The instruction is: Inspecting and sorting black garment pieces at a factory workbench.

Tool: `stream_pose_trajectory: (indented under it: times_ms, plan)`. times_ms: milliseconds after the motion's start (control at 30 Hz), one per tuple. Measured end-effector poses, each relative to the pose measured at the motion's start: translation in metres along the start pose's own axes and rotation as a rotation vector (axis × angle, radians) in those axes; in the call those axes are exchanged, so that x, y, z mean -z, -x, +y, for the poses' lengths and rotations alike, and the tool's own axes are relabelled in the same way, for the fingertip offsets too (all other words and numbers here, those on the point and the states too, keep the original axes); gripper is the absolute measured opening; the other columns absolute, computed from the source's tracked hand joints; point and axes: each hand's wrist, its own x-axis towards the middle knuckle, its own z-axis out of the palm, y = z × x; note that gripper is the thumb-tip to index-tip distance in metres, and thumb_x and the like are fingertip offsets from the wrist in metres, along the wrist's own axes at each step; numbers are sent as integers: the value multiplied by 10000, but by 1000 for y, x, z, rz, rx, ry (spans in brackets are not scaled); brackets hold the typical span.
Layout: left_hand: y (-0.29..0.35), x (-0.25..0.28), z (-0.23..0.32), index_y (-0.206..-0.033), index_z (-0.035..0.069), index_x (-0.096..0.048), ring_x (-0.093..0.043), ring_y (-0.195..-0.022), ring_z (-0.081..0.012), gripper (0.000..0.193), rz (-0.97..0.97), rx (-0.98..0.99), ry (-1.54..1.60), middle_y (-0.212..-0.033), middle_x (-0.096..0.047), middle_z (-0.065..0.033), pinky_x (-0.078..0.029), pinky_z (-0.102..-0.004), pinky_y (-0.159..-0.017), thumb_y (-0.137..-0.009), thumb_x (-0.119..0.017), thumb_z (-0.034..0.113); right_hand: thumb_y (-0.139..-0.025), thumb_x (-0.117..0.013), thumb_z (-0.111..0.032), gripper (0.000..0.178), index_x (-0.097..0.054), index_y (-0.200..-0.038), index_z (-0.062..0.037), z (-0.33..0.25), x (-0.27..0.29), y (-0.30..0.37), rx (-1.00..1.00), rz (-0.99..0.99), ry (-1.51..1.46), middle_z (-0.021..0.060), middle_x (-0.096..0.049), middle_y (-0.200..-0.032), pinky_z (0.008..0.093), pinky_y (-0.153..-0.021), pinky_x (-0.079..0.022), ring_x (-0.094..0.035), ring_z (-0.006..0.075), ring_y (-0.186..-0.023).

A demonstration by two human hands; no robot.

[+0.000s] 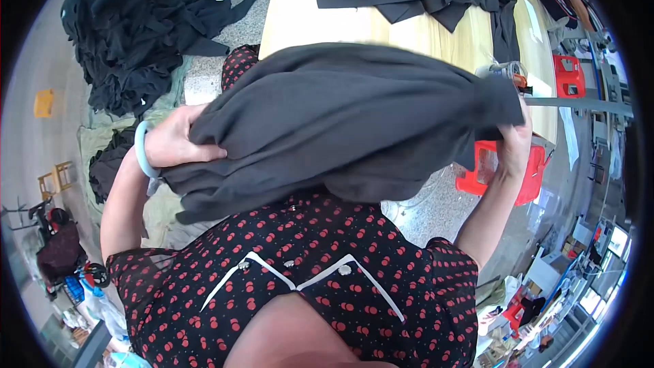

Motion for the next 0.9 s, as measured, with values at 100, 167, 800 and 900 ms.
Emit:
stream_pose_trajectory:
  times_ms: [100,167,800,900]
  plan:
    - [-21,-25,-20,-1152,-12,-457,-499,-1026,-323,605,209,-270,-548,-1086,-522,-176,-380,-361,-903,-588,-653,83,-824,-564,-74,223,-590,-1029,9,29,10,18,-150,-123,199,32,-601,-942,193,-763,-411,-538,77,-869]
    - [-44,-53,-47,-1262,23,-354,-421,-1112,-360,714,146,-69,-746,-1176,-440,-224,-315,-379,-973,-605,-620,112,-839,-539,-56,289,-557,-1125,-20,66,0,28,-418,-193,258,38,-595,-961,222,-805,-421,-538,98,-905]
    - [-144,-126,-17,-886,40,-550,-471,-828,-257,315,163,-557,-983,-857,-469,-95,-384,-332,-761,-649,-683,201,-679,-690,-217,306,-574,-877,-16,156,-69,80,-547,-588,730,135,-605,-936,282,-821,-428,-570,207,-929]
    - [-140,-112,-11,-862,22,-531,-492,-813,-283,247,151,-695,-960,-846,-491,-104,-407,-338,-738,-669,-654,116,-708,-662,-156,206,-539,-806,-23,134,-69,73,-608,-485,624,94,-605,-872,283,-778,-435,-569,186,-862]
